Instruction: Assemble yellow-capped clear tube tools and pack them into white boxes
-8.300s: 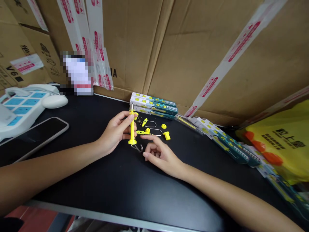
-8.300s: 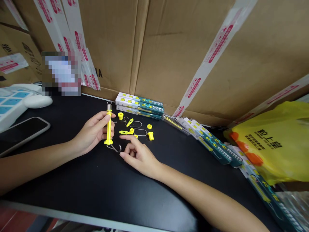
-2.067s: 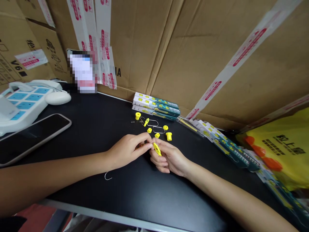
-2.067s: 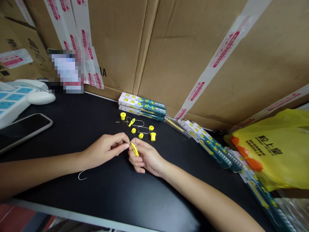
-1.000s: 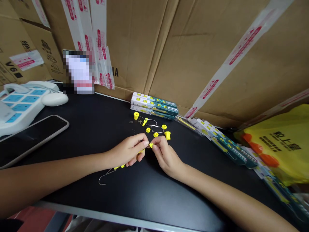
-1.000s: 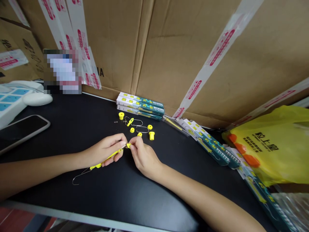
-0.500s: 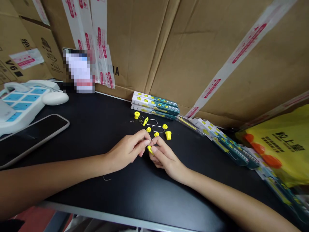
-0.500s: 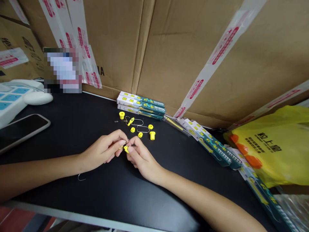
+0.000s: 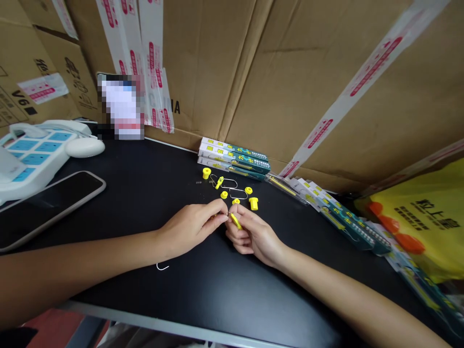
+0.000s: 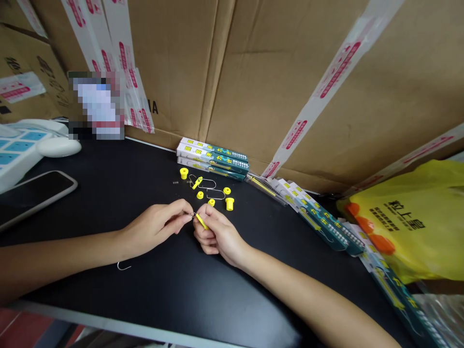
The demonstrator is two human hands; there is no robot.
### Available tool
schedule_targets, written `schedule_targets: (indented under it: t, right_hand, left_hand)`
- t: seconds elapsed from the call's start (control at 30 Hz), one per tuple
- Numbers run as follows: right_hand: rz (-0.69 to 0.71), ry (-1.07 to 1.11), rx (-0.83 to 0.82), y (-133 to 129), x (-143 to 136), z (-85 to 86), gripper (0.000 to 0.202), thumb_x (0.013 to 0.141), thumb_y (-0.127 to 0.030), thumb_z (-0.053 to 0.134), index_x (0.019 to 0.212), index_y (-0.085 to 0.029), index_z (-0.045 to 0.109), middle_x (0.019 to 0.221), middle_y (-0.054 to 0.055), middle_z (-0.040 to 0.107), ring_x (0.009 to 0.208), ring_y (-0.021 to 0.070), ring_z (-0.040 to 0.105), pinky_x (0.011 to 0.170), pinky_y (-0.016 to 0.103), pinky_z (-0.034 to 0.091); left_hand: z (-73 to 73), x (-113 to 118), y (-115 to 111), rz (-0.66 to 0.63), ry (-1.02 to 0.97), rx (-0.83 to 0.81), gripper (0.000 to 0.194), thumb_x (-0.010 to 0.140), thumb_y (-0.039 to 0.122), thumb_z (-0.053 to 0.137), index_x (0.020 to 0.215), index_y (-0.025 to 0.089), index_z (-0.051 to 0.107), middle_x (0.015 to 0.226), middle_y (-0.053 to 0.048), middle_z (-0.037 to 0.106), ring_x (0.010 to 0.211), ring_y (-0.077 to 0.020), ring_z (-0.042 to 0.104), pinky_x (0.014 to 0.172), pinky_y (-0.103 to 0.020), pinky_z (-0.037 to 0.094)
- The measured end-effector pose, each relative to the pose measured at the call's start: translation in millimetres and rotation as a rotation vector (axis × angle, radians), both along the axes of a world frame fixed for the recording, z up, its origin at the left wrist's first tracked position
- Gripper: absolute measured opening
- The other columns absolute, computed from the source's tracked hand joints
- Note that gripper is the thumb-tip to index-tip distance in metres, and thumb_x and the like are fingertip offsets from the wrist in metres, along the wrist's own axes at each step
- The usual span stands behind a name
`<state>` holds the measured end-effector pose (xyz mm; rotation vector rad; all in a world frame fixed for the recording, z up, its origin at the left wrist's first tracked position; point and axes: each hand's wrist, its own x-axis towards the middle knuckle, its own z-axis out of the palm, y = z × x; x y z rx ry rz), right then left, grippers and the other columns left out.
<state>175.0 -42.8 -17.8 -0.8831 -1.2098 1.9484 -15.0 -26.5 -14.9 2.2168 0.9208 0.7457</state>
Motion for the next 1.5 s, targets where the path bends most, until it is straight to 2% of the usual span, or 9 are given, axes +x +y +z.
schedule_targets:
  t: [0.3,0.47,0.67,0.87,1.07,1.33,1.4,1.5]
  right_hand:
    - [0.0,-0.016,0.019,0,-1,-0.4,0.029,0.09,-0.044,0.053,0.079,-0.023,0.038,0.056,-0.01,0.026,0.046,0.0061,0.014,0.034,0.012,0.015]
    - [0.072,-0.036,-0.019,1,1,1.5,0.029,0.091,-0.045,0.051,0.078,-0.023,0.036,0.055,-0.01,0.023,0.045,0.0057,0.013,0.035,0.013,0.012]
    - [0.004,-0.06,0.099,-4,-2,-6.2,0.028,0.096,-0.045,0.044,0.08,-0.023,0.036,0.057,-0.01,0.028,0.045,0.0054,0.014,0.036,0.012,0.014]
    - [-0.042,-0.176,0.162,-11,-4,-9.7,0.028,0.097,-0.047,0.039,0.082,-0.023,0.036,0.06,-0.009,0.03,0.048,0.0063,0.017,0.039,0.014,0.013]
    - [-0.188,-0.329,0.347,-21,-5,-14.6,0.027,0.098,-0.046,0.036,0.086,-0.023,0.041,0.07,-0.005,0.033,0.054,0.0073,0.025,0.043,0.018,0.02]
    - [-0.083,-0.178,0.26,-18,-8,-8.2,0.027,0.099,-0.044,0.036,0.082,-0.023,0.036,0.061,-0.009,0.029,0.048,0.0066,0.018,0.041,0.018,0.016]
    - [-0.098,-0.219,0.313,-20,-7,-9.9,0.026,0.1,-0.043,0.034,0.083,-0.023,0.037,0.063,-0.008,0.03,0.05,0.0071,0.02,0.042,0.019,0.018]
    - [-0.152,-0.346,0.479,-22,-5,-14.4,0.023,0.101,-0.041,0.031,0.089,-0.023,0.04,0.069,-0.005,0.034,0.054,0.0084,0.028,0.047,0.02,0.026]
  left_hand:
    - [0.0,0,-1,0.003,0.014,0.056,0.018,0.097,0.029,0.039,0.092,0.02,0.053,0.065,0.006,0.053,0.056,-0.0089,0.051,0.056,-0.02,0.036]
    - [-2.0,-1,0,0.0,0.074,0.159,0.018,0.098,0.029,0.038,0.093,0.02,0.054,0.082,0.001,0.064,0.07,-0.0116,0.06,0.063,-0.022,0.041]
    - [-2.2,1,-1,0.007,0.131,0.226,0.023,0.099,0.029,0.036,0.092,0.019,0.055,0.084,0.0,0.067,0.072,-0.0119,0.063,0.065,-0.022,0.043]
    - [-7.3,1,-1,-0.011,0.241,0.399,0.033,0.1,0.032,0.031,0.09,0.018,0.059,0.082,-0.002,0.067,0.071,-0.0137,0.065,0.061,-0.022,0.043]
    - [-1.9,3,-5,-0.004,0.17,0.23,0.026,0.099,0.03,0.034,0.091,0.019,0.056,0.085,0.0,0.068,0.076,-0.0126,0.065,0.066,-0.021,0.046]
    - [-3.4,2,-4,-0.033,0.17,0.253,0.027,0.099,0.03,0.034,0.089,0.019,0.056,0.086,0.0,0.067,0.078,-0.0134,0.065,0.069,-0.023,0.047]
    - [-2.2,3,-4,-0.023,0.164,0.217,0.025,0.098,0.03,0.034,0.089,0.019,0.055,0.083,0.0,0.066,0.074,-0.0134,0.065,0.065,-0.022,0.045]
    - [2.1,3,-7,0.016,0.12,0.072,0.021,0.098,0.03,0.035,0.09,0.019,0.051,0.071,0.003,0.059,0.062,-0.0118,0.06,0.057,-0.021,0.041]
